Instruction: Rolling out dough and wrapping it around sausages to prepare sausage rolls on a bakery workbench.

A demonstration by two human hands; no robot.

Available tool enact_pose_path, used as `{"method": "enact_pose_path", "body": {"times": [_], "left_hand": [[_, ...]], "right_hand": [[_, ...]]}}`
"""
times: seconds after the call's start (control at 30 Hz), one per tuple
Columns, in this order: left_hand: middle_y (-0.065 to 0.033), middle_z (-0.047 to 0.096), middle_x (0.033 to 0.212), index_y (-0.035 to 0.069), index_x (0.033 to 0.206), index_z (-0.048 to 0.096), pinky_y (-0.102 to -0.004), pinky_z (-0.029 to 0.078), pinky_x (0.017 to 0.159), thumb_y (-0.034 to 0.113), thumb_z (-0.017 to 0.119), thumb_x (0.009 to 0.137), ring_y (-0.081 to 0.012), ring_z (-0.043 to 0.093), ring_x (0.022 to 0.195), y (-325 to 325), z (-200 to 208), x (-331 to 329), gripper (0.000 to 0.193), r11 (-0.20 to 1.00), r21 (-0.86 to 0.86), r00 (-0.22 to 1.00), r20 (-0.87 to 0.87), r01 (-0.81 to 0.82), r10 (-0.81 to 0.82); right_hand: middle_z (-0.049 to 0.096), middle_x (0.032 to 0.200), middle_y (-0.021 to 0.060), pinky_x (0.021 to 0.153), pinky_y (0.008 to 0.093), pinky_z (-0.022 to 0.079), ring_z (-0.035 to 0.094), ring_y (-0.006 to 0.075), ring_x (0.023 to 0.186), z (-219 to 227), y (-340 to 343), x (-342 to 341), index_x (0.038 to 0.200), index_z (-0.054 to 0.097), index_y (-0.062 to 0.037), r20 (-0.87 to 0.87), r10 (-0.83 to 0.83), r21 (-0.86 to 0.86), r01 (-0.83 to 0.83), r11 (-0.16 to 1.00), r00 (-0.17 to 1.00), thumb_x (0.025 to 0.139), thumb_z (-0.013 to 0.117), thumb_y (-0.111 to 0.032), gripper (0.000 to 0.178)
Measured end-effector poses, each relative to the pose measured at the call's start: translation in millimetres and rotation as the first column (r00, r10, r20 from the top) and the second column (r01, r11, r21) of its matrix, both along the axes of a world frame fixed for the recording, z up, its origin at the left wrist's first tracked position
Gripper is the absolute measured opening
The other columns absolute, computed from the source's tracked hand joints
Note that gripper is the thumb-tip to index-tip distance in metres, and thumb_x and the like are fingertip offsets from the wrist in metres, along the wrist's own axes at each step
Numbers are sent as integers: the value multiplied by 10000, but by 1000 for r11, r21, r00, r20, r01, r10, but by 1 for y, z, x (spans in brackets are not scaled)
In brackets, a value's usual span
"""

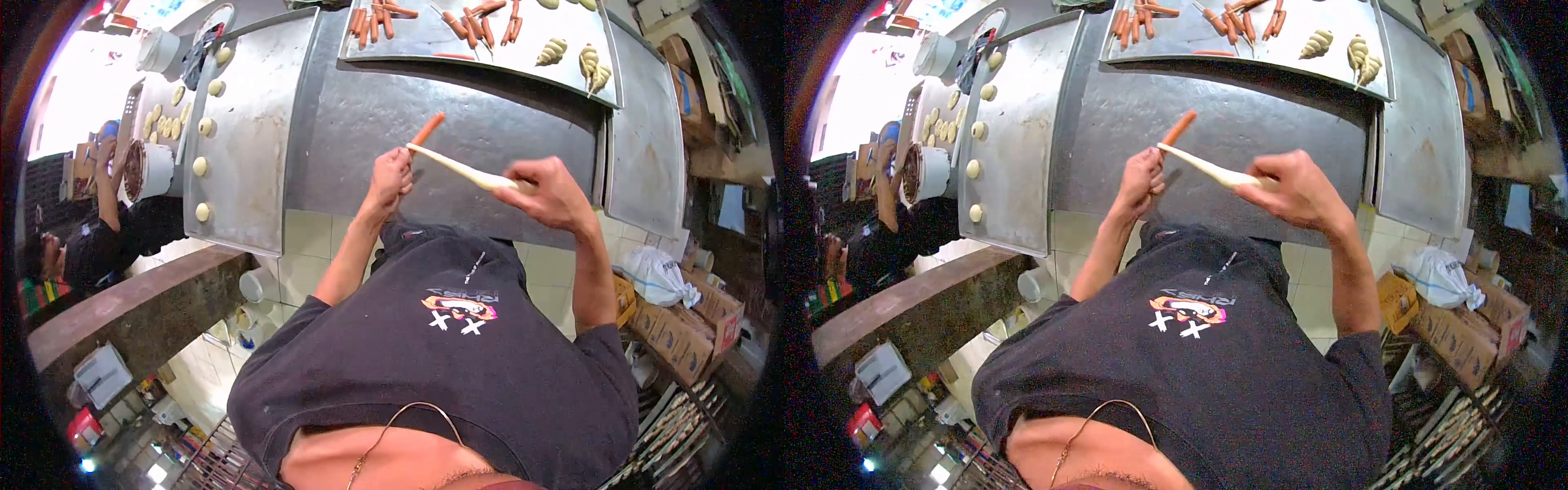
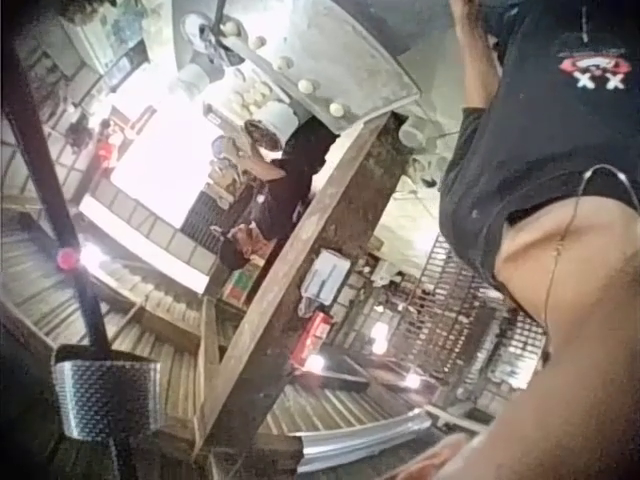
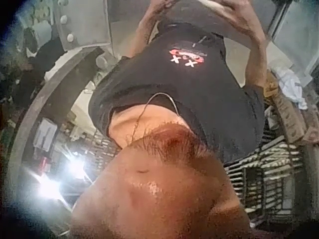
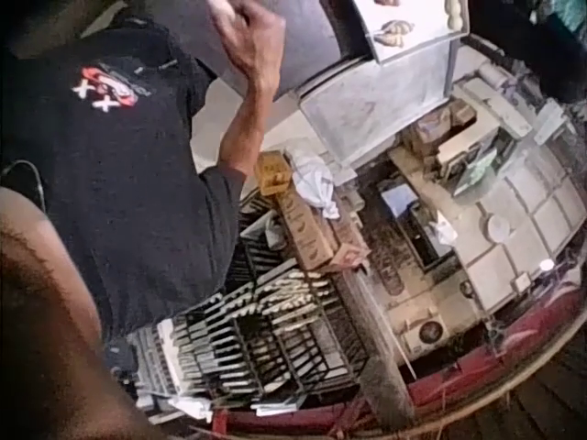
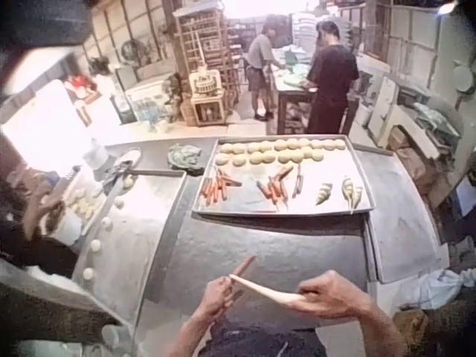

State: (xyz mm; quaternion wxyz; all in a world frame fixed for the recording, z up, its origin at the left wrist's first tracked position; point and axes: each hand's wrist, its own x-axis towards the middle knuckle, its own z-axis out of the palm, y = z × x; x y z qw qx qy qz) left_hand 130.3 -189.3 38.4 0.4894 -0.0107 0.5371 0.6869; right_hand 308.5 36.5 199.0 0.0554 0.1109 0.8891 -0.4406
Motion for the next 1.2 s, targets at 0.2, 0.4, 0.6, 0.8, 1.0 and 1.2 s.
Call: {"method": "enact_pose_path", "body": {"times": [0.2,0.4,0.6,0.8,1.0,1.2], "left_hand": [[97,363,584,85,864,563,-210,250,410,284,521,1030,-28,299,443,5,102,37,263,945,240,947,177,223,-268],[92,389,609,79,894,598,-212,258,405,274,530,1023,-24,332,455,13,33,54,243,889,-168,879,-152,427,-451],[97,348,593,107,816,529,-217,231,397,271,533,1026,-26,280,435,2,83,46,267,920,128,913,132,370,-385],[57,443,606,64,732,599,-254,272,503,154,560,954,-33,355,567,0,51,43,243,874,-232,779,-397,427,-486],[50,478,636,25,807,615,-246,309,506,149,520,1001,-34,377,570,6,72,28,249,943,-187,835,-438,277,-332],[44,528,692,-16,882,626,-263,347,516,120,550,985,-48,426,599,1,93,50,187,770,-69,643,-506,635,-575]], "right_hand": [[596,625,116,539,326,423,484,134,561,-44,25,1,890,702,24,68,-216,200,199,959,974,887,717,-283,307],[597,631,100,542,314,419,483,106,580,-11,-15,-10,915,713,17,-69,-3,-222,-12,975,998,884,722,-263,282],[631,670,156,572,344,458,578,176,580,-61,0,4,940,716,11,148,-22,-36,28,999,989,861,719,-298,320],[648,730,185,610,369,473,605,228,619,-16,-10,-8,996,708,1,133,21,-66,-12,998,991,898,691,-302,319],[678,784,107,631,340,494,588,141,633,-38,-24,15,1085,686,-3,176,71,-352,-5,936,982,962,637,-273,301],[579,640,33,541,299,428,473,69,607,-70,3,6,914,711,15,110,-112,-280,139,950,988,955,628,-250,280]]}}
